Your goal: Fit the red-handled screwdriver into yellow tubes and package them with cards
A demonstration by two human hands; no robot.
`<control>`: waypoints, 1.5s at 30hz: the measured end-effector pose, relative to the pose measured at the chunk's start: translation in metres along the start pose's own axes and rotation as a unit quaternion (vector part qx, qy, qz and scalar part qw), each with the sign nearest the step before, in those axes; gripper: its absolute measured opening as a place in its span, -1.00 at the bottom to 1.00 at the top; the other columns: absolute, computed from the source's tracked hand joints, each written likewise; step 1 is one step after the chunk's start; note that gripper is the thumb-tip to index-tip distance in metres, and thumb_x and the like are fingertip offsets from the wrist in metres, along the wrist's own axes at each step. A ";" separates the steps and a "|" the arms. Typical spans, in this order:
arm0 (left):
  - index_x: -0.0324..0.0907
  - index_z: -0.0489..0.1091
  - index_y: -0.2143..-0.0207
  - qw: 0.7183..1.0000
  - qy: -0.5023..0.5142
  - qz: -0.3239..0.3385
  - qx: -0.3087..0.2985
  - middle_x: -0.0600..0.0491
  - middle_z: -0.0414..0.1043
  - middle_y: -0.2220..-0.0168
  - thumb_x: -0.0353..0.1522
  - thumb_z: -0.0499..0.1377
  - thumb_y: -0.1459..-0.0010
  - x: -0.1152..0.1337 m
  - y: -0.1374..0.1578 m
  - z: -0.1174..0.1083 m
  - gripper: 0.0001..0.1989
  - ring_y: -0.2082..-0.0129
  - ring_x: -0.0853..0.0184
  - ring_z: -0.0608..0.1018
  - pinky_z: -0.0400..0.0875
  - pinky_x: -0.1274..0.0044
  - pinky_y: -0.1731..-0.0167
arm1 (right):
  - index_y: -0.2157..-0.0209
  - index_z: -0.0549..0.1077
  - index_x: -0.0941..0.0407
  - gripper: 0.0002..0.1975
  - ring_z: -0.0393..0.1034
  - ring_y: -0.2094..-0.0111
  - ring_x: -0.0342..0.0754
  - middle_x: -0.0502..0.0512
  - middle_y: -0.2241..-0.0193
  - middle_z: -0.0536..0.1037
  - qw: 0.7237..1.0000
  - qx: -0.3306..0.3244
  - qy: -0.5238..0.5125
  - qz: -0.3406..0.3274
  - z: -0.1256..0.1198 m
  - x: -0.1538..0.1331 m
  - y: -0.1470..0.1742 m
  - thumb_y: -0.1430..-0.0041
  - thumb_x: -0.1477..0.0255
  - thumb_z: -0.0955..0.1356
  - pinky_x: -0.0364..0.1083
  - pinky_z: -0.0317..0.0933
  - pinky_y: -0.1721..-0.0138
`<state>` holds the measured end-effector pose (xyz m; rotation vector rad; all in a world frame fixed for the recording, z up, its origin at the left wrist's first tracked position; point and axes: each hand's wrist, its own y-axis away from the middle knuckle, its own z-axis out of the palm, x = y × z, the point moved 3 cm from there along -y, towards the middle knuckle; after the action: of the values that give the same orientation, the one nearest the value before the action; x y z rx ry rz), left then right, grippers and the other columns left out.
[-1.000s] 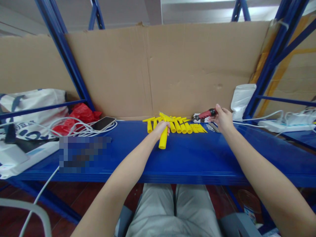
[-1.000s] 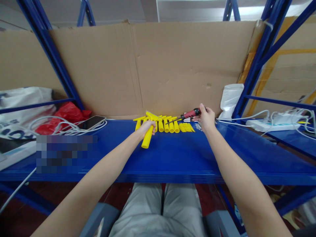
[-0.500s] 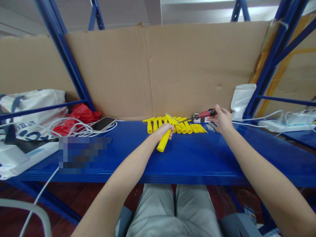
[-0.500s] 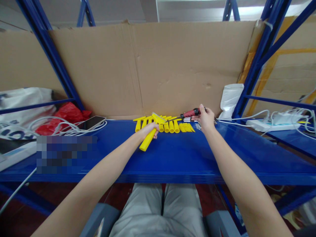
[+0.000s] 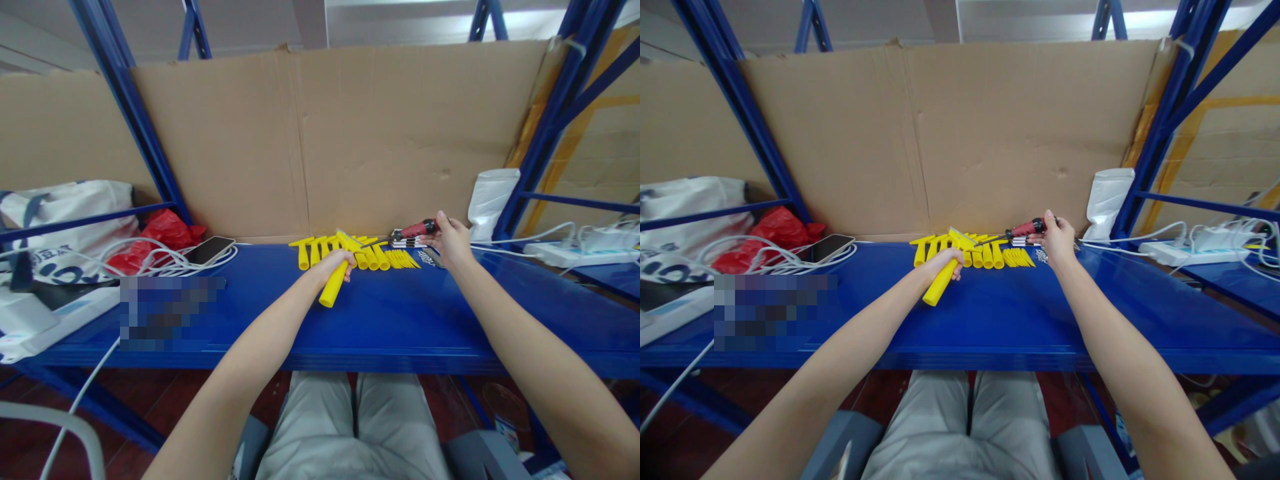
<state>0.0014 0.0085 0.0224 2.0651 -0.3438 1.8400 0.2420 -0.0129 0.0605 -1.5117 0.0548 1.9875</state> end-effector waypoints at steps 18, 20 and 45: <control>-0.16 0.13 0.61 0.999 -0.008 0.005 0.049 0.17 0.14 0.84 -0.53 0.00 0.21 0.003 0.004 0.001 -0.89 0.84 0.47 0.22 0.20 0.61 0.74 | 0.44 0.21 0.07 -0.69 0.34 0.65 -0.12 -0.06 0.64 0.38 0.998 -0.030 0.032 -0.035 0.001 0.005 -0.006 -0.03 0.17 0.36 -0.10 0.30 0.64; -0.16 0.12 0.59 0.998 -0.022 0.010 0.064 0.19 0.14 0.84 -0.53 0.01 0.21 0.003 0.005 0.001 -0.88 0.85 0.46 0.23 0.18 0.62 0.75 | 0.42 0.21 0.07 -0.71 0.34 0.63 -0.12 -0.07 0.61 0.38 0.997 -0.024 0.040 -0.061 0.002 0.004 -0.005 -0.02 0.19 0.36 -0.08 0.30 0.61; -0.18 0.18 0.41 0.991 -0.061 0.053 0.111 0.23 0.14 0.82 -0.53 0.01 0.15 0.003 0.006 0.001 -0.82 0.84 0.45 0.23 0.19 0.63 0.75 | 0.38 0.26 0.08 -0.77 0.27 0.35 -0.10 0.00 0.46 0.34 0.950 0.012 0.199 -0.239 0.002 -0.010 0.017 -0.11 0.20 0.29 -0.13 0.16 0.31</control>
<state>0.0002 0.0025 0.0256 2.3574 -0.2971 1.8928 0.2328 -0.0299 0.0644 -1.6971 -0.1103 1.2849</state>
